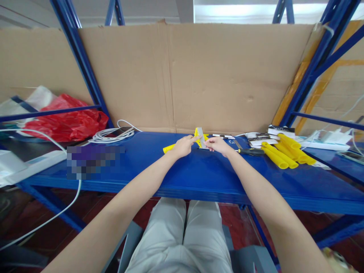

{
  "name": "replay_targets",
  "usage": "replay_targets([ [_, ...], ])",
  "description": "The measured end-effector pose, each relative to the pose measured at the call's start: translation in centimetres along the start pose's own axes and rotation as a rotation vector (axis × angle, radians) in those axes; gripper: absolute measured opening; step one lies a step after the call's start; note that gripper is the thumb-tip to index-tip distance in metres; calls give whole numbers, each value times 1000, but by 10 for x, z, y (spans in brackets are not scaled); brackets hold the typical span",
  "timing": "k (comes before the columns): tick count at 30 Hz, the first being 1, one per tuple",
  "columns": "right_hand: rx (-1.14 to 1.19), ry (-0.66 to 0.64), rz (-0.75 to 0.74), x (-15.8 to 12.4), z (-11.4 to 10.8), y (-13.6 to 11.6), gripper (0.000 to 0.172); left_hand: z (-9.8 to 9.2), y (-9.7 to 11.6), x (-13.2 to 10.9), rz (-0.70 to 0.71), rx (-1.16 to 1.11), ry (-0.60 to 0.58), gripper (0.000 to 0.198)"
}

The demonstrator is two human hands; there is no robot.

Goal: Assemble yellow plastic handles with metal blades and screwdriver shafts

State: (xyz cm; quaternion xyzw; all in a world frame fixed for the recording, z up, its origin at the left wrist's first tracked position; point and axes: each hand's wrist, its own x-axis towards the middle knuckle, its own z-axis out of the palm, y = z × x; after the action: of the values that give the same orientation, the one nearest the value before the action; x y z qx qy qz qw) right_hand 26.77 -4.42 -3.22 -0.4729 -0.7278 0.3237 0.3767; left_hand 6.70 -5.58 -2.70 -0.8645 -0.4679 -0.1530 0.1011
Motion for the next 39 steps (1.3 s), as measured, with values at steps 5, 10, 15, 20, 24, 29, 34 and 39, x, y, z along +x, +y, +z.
replay_targets([
  [5, 3, 11, -28, 0, 0, 1, 58, 3, 0, 2, 25, -14, 4, 60],
  [10, 21, 8, -27, 0, 0, 0, 58, 7, 0, 3, 50, -46, 20, 62],
  [15, 27, -43, 11, 0, -2, -1, 54, 7, 1, 3, 50, -85, 15, 57],
  [20, 52, -59, 27, -1, -4, 0, 51, 4, 0, 2, 43, -96, 42, 56],
  [24, 67, -65, 38, -1, -4, 0, 52, 4, -1, 2, 45, -72, 31, 56],
  [29, 88, -65, 69, -1, -4, 1, 50, 5, -1, 3, 62, -28, 8, 58],
  [34, 132, -77, 129, -1, -4, 3, 46, 4, 3, 2, 59, 14, -23, 63],
  [39, 168, -77, 132, 0, -3, 2, 45, 3, 4, 1, 56, 9, -12, 62],
])
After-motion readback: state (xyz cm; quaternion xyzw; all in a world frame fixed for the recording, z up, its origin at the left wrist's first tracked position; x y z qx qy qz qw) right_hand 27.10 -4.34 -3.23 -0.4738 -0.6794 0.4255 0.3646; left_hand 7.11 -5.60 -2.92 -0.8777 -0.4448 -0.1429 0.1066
